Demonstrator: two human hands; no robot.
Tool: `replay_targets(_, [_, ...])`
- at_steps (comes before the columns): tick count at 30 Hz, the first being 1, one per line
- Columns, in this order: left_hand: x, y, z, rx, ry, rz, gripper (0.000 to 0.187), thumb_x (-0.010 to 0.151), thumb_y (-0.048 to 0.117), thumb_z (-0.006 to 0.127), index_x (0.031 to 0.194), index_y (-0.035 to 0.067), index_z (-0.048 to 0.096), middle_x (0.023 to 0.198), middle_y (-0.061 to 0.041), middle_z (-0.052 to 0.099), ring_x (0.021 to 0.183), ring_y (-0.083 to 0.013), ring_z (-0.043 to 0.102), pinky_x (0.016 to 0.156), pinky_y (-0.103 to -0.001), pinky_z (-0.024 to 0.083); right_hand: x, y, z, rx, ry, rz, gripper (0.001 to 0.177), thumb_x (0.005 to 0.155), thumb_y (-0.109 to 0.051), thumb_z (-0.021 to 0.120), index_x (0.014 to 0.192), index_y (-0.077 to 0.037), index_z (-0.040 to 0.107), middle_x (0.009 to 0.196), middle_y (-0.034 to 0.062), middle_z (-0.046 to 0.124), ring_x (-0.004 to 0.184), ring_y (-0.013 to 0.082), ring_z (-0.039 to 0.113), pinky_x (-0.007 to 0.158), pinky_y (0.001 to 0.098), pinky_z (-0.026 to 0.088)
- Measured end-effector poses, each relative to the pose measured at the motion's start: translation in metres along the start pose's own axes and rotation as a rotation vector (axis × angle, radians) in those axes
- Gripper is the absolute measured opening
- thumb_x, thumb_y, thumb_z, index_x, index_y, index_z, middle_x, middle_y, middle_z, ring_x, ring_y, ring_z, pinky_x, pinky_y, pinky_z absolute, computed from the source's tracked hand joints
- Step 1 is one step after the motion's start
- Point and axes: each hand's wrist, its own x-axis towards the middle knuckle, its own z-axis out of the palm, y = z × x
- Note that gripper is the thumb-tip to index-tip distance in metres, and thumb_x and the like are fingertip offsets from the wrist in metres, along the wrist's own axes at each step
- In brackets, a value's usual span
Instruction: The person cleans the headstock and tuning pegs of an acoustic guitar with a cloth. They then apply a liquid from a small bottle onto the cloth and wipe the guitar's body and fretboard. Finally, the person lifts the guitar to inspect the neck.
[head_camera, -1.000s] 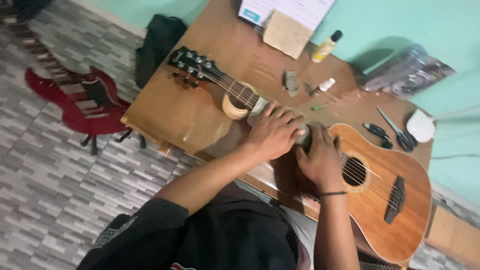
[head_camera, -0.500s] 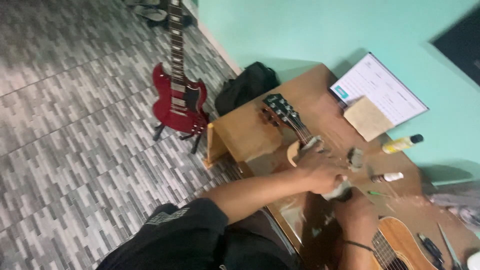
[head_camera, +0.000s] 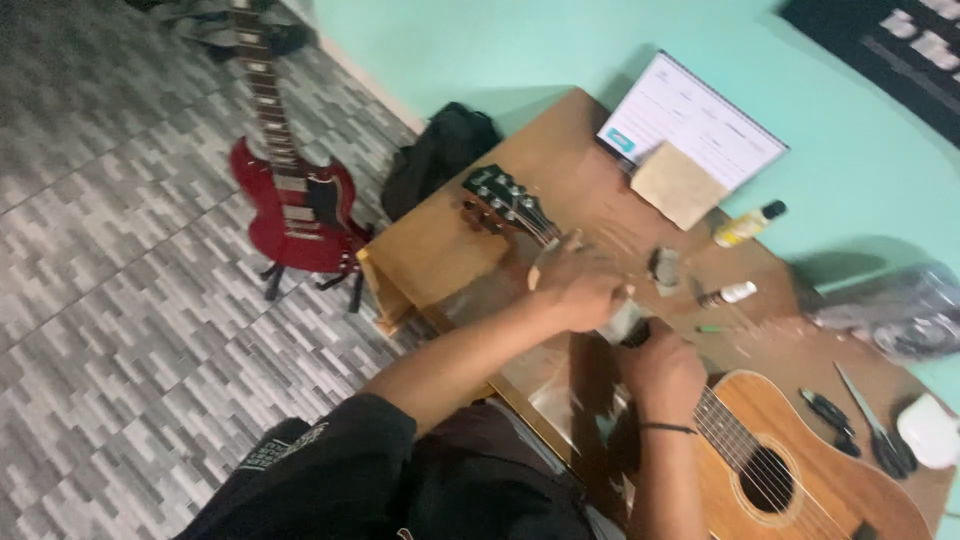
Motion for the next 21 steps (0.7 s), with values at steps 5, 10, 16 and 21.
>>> replay_targets(5, [-0.011, -0.02, 0.064, 0.072, 0.506, 0.218, 0.041, 0.105, 0.039, 0.042, 0.127, 0.016, 0.067, 0.116, -0.013, 0.07, 0.121, -0.0339, 0.061, 0.114, -0.061, 0.03, -0.002, 0.001, 0.003, 0.0, 0.079, 0.037, 0.034, 0.073, -0.042, 0.069, 0.1, -0.022, 0.076, 0.083, 0.013, 0.077, 0.089, 0.0398, 0.077, 0.078, 0.0521, 0.062])
replay_targets(10, [-0.022, -0.024, 0.048, -0.004, 0.576, 0.284, 0.047, 0.104, 0.033, 0.048, 0.149, 0.023, 0.052, 0.139, -0.016, 0.063, 0.138, -0.0375, 0.053, 0.119, -0.059, 0.027, -0.003, 0.0, 0.006, 0.002, 0.113, 0.022, 0.037, 0.073, -0.048, 0.072, 0.097, -0.02, 0.075, 0.081, 0.0126, 0.076, 0.085, 0.0393, 0.077, 0.076, 0.0532, 0.062])
replay_targets(16, [0.021, -0.026, 0.028, -0.047, 0.154, -0.014, 0.042, 0.095, 0.045, 0.046, 0.095, 0.021, 0.081, 0.103, -0.01, 0.079, 0.114, -0.0331, 0.069, 0.118, -0.063, 0.024, -0.004, -0.005, -0.006, 0.026, 0.046, 0.036, 0.048, 0.07, -0.058, 0.074, 0.1, -0.02, 0.075, 0.083, 0.0161, 0.077, 0.089, 0.0438, 0.076, 0.08, 0.0557, 0.061])
replay_targets(21, [-0.015, -0.038, 0.057, 0.01, 0.624, 0.22, 0.038, 0.104, 0.04, 0.049, 0.133, 0.024, 0.067, 0.126, -0.016, 0.07, 0.136, -0.0379, 0.056, 0.12, -0.061, 0.024, -0.003, -0.004, 0.001, 0.025, 0.075, 0.049, 0.047, 0.076, -0.058, 0.075, 0.104, -0.02, 0.075, 0.085, 0.0177, 0.076, 0.09, 0.0442, 0.075, 0.077, 0.056, 0.061])
